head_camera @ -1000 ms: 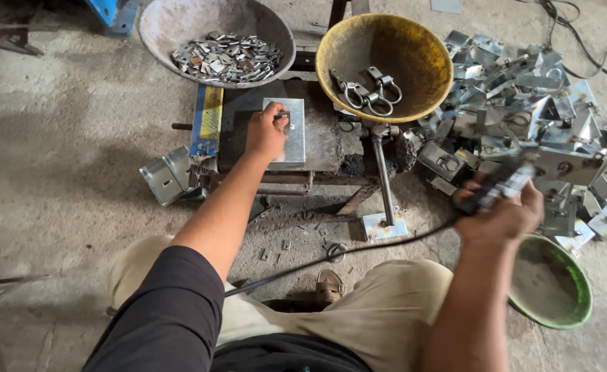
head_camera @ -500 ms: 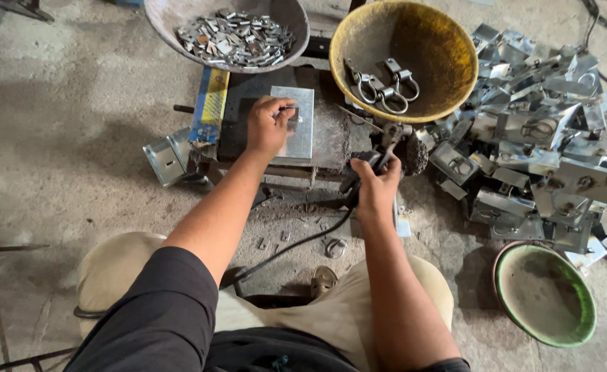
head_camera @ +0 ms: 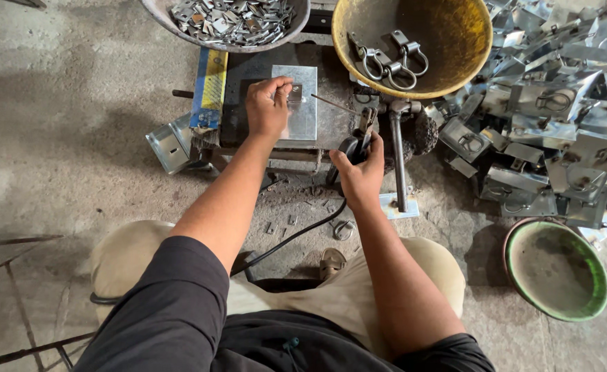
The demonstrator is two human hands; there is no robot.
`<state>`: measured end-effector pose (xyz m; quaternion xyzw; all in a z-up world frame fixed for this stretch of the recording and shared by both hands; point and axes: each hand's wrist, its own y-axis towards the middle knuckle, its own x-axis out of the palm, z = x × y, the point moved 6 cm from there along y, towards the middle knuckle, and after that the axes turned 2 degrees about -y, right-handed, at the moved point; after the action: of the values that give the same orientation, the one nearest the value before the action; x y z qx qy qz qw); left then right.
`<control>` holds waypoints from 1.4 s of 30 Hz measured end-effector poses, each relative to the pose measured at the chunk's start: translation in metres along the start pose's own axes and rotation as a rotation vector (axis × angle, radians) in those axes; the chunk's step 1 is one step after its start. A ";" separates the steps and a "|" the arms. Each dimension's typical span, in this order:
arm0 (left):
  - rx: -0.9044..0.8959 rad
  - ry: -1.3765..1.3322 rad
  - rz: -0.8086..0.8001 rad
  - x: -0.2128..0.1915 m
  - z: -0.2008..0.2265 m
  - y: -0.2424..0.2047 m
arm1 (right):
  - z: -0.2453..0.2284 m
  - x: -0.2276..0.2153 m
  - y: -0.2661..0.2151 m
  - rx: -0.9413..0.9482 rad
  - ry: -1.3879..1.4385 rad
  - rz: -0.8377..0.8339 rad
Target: The person welds small metal brackets using a handheld welding torch, creating bright sparks. They repeatedly pick up parts from a bowl, position them on a metal plate, weld them, and place the finished pieces into a pile.
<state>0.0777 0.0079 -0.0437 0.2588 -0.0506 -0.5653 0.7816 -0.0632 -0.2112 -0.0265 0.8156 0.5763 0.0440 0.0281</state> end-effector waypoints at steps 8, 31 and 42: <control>0.096 0.124 0.030 -0.003 0.009 -0.001 | -0.007 0.006 -0.005 -0.004 -0.132 -0.002; 0.194 0.235 0.043 -0.003 0.011 -0.001 | -0.013 0.012 -0.009 -0.048 -0.287 0.020; 0.166 0.246 0.024 -0.002 0.012 -0.002 | -0.016 0.013 -0.011 -0.036 -0.329 -0.005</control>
<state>0.0708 0.0053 -0.0340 0.3891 -0.0040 -0.5137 0.7647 -0.0709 -0.1954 -0.0113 0.8096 0.5652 -0.0798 0.1368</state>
